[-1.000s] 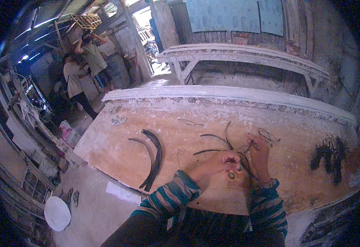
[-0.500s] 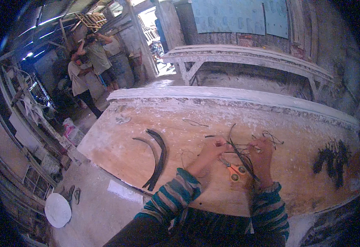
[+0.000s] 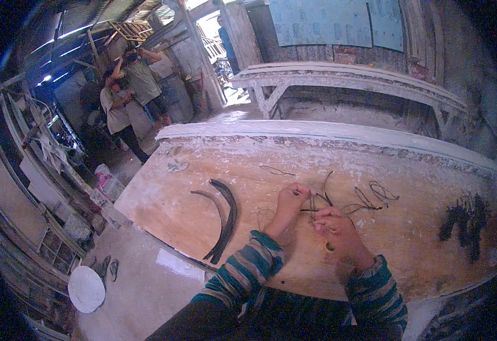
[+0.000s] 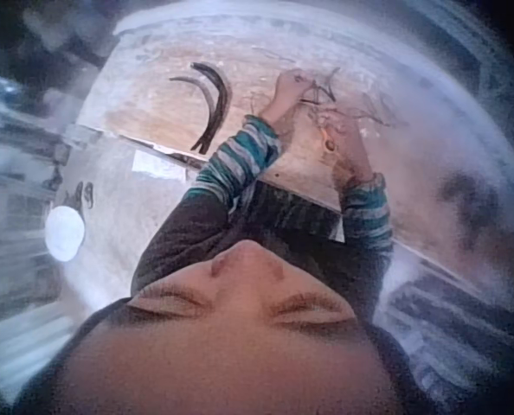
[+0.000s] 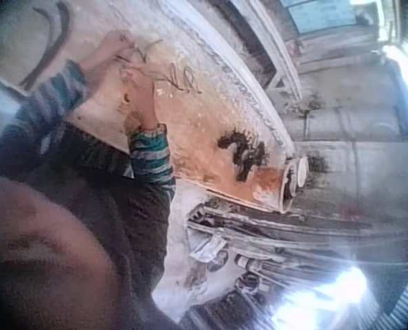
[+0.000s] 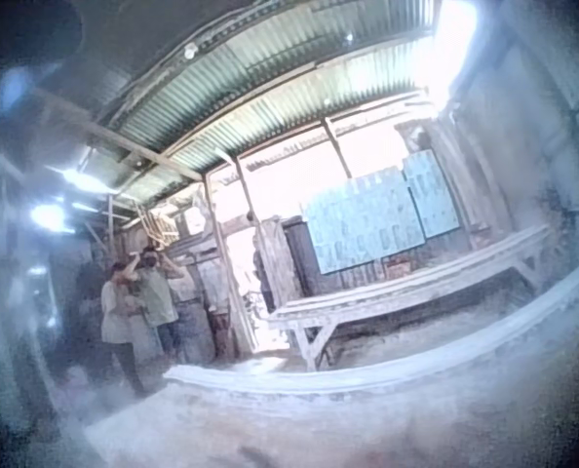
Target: The person uses orange-handled scissors to cut black rubber strips on a wooden workbench. A coworker in the background wipes the bench surface with a white cloth. The person repeatedly picks up strips, cuts them into smaller pieces, and places the cut pieces on the table.
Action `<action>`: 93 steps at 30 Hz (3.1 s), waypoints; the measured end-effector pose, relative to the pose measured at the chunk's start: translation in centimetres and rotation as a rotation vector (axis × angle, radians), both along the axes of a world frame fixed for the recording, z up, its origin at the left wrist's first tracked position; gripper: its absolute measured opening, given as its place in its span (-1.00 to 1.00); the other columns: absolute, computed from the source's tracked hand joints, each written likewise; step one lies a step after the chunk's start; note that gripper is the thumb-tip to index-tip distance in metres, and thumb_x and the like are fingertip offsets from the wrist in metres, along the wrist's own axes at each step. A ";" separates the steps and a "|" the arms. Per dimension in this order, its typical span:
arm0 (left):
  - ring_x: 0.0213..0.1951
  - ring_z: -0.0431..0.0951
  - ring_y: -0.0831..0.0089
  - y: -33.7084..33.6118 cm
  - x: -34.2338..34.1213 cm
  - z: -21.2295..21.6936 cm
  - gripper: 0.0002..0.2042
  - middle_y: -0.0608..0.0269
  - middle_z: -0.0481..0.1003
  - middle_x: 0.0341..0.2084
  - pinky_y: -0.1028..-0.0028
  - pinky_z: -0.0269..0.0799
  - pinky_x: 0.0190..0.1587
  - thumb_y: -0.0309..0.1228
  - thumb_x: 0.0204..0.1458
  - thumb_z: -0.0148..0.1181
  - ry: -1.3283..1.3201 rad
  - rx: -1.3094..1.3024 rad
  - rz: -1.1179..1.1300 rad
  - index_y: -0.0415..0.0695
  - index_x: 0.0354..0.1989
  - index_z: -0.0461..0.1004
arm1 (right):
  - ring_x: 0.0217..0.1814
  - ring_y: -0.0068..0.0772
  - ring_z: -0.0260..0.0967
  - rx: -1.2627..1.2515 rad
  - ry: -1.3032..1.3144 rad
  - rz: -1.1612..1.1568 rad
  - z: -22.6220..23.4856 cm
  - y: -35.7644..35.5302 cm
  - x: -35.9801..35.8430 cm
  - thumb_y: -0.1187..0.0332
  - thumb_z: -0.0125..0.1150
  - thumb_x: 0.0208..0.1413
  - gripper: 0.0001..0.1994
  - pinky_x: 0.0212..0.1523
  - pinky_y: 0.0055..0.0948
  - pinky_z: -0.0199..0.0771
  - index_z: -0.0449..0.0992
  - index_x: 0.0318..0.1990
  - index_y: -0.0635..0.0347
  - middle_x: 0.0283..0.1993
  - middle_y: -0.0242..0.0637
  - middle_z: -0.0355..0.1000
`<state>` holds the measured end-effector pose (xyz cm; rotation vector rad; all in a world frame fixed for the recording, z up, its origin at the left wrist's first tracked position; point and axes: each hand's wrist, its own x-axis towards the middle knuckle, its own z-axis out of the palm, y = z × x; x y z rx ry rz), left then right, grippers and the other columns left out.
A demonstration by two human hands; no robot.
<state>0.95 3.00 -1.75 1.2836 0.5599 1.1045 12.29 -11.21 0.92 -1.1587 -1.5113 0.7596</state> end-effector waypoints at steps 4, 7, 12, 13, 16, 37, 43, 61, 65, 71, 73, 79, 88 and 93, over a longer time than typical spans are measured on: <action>-0.47 0.44 0.61 0.4 0.3 -0.9 -0.98 0.29 0.48 -0.54 0.65 0.32 -0.39 -0.63 -0.10 0.12 0.039 0.036 0.008 -0.26 -0.48 0.45 | -0.13 -0.46 0.29 -0.070 0.160 0.072 -0.1 0.0 -0.2 0.51 0.06 0.05 -0.87 -0.08 -0.49 0.33 0.48 -0.26 0.33 -0.09 -0.27 0.24; -0.51 0.42 0.63 0.7 0.1 -1.3 -0.97 0.32 0.49 -0.55 0.64 0.30 -0.42 -0.60 -0.11 0.14 0.129 0.123 0.020 -0.24 -0.48 0.49 | -0.13 -0.45 0.30 -0.028 0.124 0.116 0.2 -0.1 0.0 0.47 0.04 0.07 -0.86 -0.07 -0.49 0.33 0.47 -0.26 0.34 -0.08 -0.26 0.25; -0.50 0.40 0.63 0.0 -0.1 -0.2 -0.97 0.34 0.50 -0.55 0.62 0.30 -0.43 -0.55 -0.11 0.15 0.298 0.178 0.011 -0.21 -0.48 0.51 | -0.07 -0.40 0.28 -0.042 -0.061 0.085 0.1 -0.2 0.7 0.39 0.10 0.04 -0.83 -0.06 -0.44 0.29 0.49 -0.28 0.30 -0.16 -0.27 0.31; -0.53 0.38 0.64 -0.2 -0.2 -0.1 -0.95 0.35 0.50 -0.56 0.61 0.29 -0.45 -0.57 -0.11 0.13 0.299 0.220 0.020 -0.21 -0.48 0.52 | -0.06 -0.40 0.27 -0.060 -0.012 0.083 0.5 -0.4 0.5 0.38 0.12 0.03 -0.84 -0.06 -0.43 0.28 0.50 -0.28 0.28 -0.19 -0.27 0.32; -0.53 0.39 0.64 -1.0 -0.3 0.3 -0.93 0.33 0.50 -0.57 0.61 0.30 -0.47 -0.58 -0.10 0.10 0.405 0.199 0.002 -0.22 -0.48 0.52 | -0.06 -0.40 0.25 -0.217 0.094 0.083 2.4 -1.4 -0.4 0.39 0.16 0.00 -0.85 -0.07 -0.42 0.26 0.51 -0.30 0.25 -0.24 -0.28 0.35; -0.55 0.31 0.73 -3.5 0.6 0.4 -0.93 0.48 0.37 -0.59 0.70 0.20 -0.58 -0.42 -0.02 0.15 0.198 0.094 -0.557 -0.14 -0.42 0.44 | -0.44 -0.56 0.29 0.129 0.014 -0.586 -0.4 0.7 3.6 0.49 0.19 -0.13 -0.89 -0.39 -0.55 0.27 0.35 -0.53 0.22 -0.52 -0.36 0.36; -0.54 0.30 0.75 -5.8 1.3 -0.2 -0.89 0.47 0.36 -0.56 0.71 0.22 -0.57 -0.39 0.01 0.11 0.129 0.162 -0.864 -0.15 -0.43 0.38 | -0.48 -0.51 0.31 0.164 -0.147 -0.693 -1.4 1.2 4.7 0.47 0.13 -0.07 -0.94 -0.43 -0.49 0.29 0.40 -0.50 0.25 -0.56 -0.31 0.38; -0.56 0.30 0.74 -6.0 1.2 0.4 -0.86 0.47 0.38 -0.52 0.70 0.23 -0.56 -0.33 0.01 0.12 0.119 0.140 -0.863 -0.13 -0.42 0.40 | -0.32 -0.47 0.36 0.174 -0.145 -0.703 -1.2 1.2 5.6 0.49 0.11 -0.02 -0.91 -0.30 -0.51 0.34 0.51 -0.33 0.23 -0.35 -0.27 0.44; -0.53 0.32 0.72 -4.1 0.9 -0.1 -0.84 0.46 0.40 -0.52 0.69 0.25 -0.54 -0.30 0.00 0.15 0.189 0.223 -0.712 -0.14 -0.43 0.44 | -0.34 -0.43 0.35 0.190 -0.155 -0.724 -1.2 1.2 5.4 0.51 0.14 -0.06 -0.93 -0.32 -0.49 0.34 0.50 -0.38 0.24 -0.38 -0.26 0.42; -0.55 0.31 0.73 -2.3 0.0 1.1 -0.84 0.47 0.43 -0.57 0.69 0.23 -0.56 -0.31 -0.02 0.17 0.221 0.049 -0.415 -0.13 -0.35 0.50 | -0.39 -0.42 0.26 0.346 -0.320 -0.799 -0.9 0.8 5.6 0.57 0.20 -0.16 -0.92 -0.31 -0.51 0.26 0.51 -0.43 0.26 -0.46 -0.31 0.29; -0.58 0.29 0.71 -1.9 -0.2 1.1 -0.86 0.49 0.42 -0.54 0.69 0.20 -0.55 -0.33 0.00 0.14 0.215 0.041 -0.332 -0.11 -0.33 0.49 | -0.38 -0.41 0.27 0.332 -0.302 -0.776 -0.7 0.8 5.3 0.57 0.21 -0.19 -0.92 -0.29 -0.51 0.26 0.51 -0.45 0.28 -0.47 -0.30 0.30; -0.59 0.27 0.72 -0.3 -0.8 1.0 -0.87 0.47 0.42 -0.54 0.68 0.19 -0.57 -0.36 0.01 0.13 0.209 0.092 -0.216 -0.13 -0.32 0.49 | -0.40 -0.43 0.30 0.188 -0.178 -0.695 -0.2 0.7 4.0 0.57 0.23 -0.20 -0.93 -0.32 -0.50 0.27 0.51 -0.47 0.33 -0.50 -0.28 0.35; -0.57 0.30 0.72 0.8 -0.9 0.1 -0.85 0.45 0.40 -0.54 0.68 0.24 -0.59 -0.32 0.01 0.13 0.152 0.067 -0.122 -0.13 -0.35 0.49 | -0.45 -0.45 0.34 0.147 -0.185 -0.615 0.0 0.7 3.5 0.50 0.25 -0.20 -0.93 -0.37 -0.49 0.27 0.52 -0.52 0.31 -0.53 -0.29 0.41; -0.56 0.31 0.72 1.1 -1.0 0.3 -0.84 0.45 0.39 -0.52 0.69 0.26 -0.58 -0.30 0.06 0.07 0.156 0.034 -0.166 -0.12 -0.34 0.42 | -0.45 -0.37 0.34 0.224 -0.484 -0.666 -0.7 0.9 3.3 0.41 0.29 -0.22 -0.91 -0.21 -0.38 0.20 0.53 -0.55 0.21 -0.55 -0.32 0.42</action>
